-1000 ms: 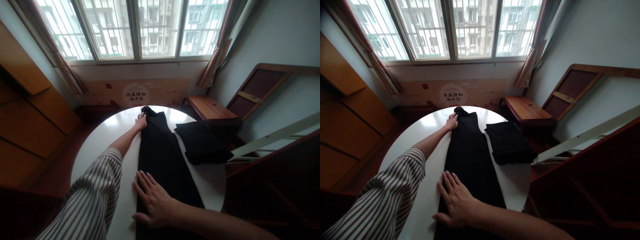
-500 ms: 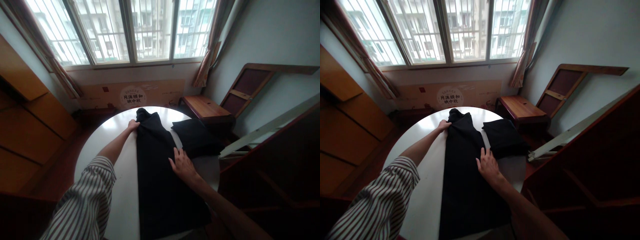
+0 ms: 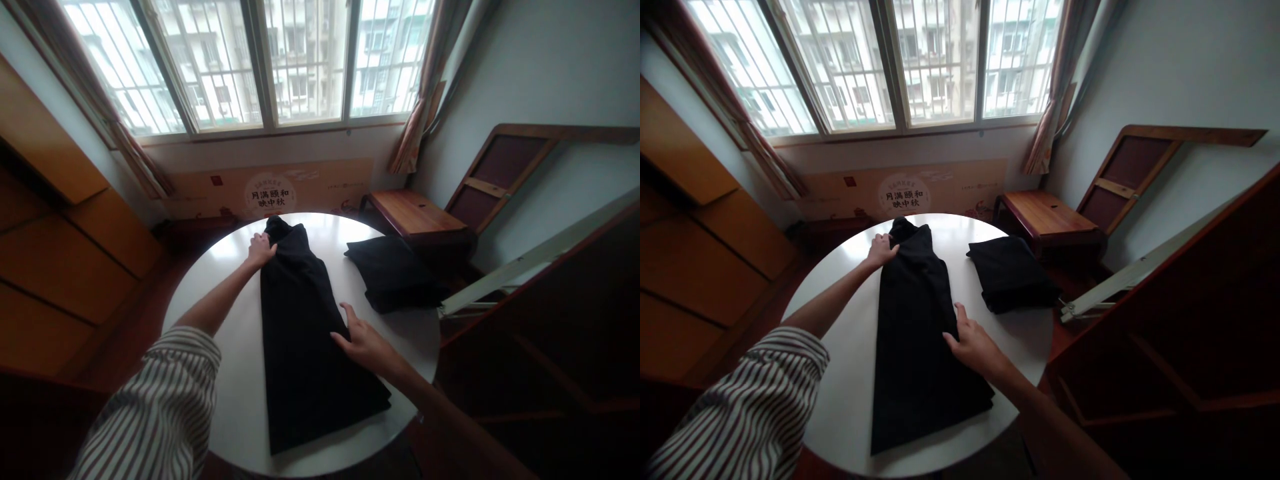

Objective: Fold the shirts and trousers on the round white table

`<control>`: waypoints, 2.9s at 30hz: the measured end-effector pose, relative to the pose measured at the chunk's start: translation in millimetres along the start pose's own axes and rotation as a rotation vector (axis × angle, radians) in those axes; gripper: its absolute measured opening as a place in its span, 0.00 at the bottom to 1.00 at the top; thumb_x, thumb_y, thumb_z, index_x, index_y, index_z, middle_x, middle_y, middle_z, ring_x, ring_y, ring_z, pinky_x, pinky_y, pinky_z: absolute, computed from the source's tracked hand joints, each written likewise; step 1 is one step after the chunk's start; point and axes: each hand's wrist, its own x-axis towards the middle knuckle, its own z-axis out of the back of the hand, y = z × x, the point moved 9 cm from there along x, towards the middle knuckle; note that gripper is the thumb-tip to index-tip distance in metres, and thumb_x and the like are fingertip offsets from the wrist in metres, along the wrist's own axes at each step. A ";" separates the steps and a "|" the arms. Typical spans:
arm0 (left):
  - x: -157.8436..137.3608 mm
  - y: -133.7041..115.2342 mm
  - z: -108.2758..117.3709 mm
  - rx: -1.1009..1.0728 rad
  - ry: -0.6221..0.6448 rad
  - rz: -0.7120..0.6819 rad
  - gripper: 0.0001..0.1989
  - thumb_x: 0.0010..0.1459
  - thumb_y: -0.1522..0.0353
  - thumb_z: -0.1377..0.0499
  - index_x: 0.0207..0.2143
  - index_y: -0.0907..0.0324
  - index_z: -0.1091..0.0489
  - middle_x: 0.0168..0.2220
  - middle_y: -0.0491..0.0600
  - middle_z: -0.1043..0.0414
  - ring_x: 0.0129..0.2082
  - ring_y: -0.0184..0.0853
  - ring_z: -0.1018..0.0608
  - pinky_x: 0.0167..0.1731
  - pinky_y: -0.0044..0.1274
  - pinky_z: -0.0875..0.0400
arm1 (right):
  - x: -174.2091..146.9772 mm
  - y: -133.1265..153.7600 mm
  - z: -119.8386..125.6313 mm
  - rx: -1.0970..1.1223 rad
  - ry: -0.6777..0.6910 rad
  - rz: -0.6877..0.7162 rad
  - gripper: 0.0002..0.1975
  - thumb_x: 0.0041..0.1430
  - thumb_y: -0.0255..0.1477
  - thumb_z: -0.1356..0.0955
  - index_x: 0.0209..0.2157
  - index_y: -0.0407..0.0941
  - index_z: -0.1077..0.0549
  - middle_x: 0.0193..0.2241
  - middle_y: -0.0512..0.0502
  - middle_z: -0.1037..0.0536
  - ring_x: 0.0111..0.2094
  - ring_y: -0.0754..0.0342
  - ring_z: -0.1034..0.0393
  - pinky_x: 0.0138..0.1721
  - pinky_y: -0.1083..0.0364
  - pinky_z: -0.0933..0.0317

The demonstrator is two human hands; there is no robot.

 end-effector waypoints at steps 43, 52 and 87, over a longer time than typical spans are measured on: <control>-333.0 -154.3 -61.3 0.080 0.295 -1.426 0.13 0.67 0.67 0.48 0.52 0.58 0.34 0.34 0.47 0.28 0.27 0.32 0.24 0.27 0.27 0.34 | 192.2 1.5 34.7 0.185 -0.330 0.078 0.10 0.60 0.29 0.32 0.38 0.38 0.20 0.38 0.38 0.18 0.40 0.51 0.24 0.44 0.56 0.36; -348.5 -154.7 -56.0 -0.003 0.236 -1.565 0.14 0.69 0.71 0.51 0.53 0.64 0.34 0.39 0.53 0.28 0.32 0.31 0.25 0.28 0.25 0.34 | 192.8 -10.1 32.5 0.417 -0.347 0.143 0.11 0.62 0.30 0.35 0.39 0.39 0.22 0.36 0.41 0.19 0.37 0.53 0.25 0.40 0.57 0.34; -371.9 -165.5 -59.3 -0.166 0.262 -1.534 0.12 0.69 0.67 0.50 0.48 0.58 0.30 0.40 0.49 0.29 0.35 0.32 0.27 0.31 0.26 0.35 | 219.3 82.3 -39.8 -0.444 -0.114 0.456 0.36 0.68 0.48 0.45 0.67 0.37 0.43 0.69 0.35 0.47 0.69 0.40 0.55 0.68 0.43 0.59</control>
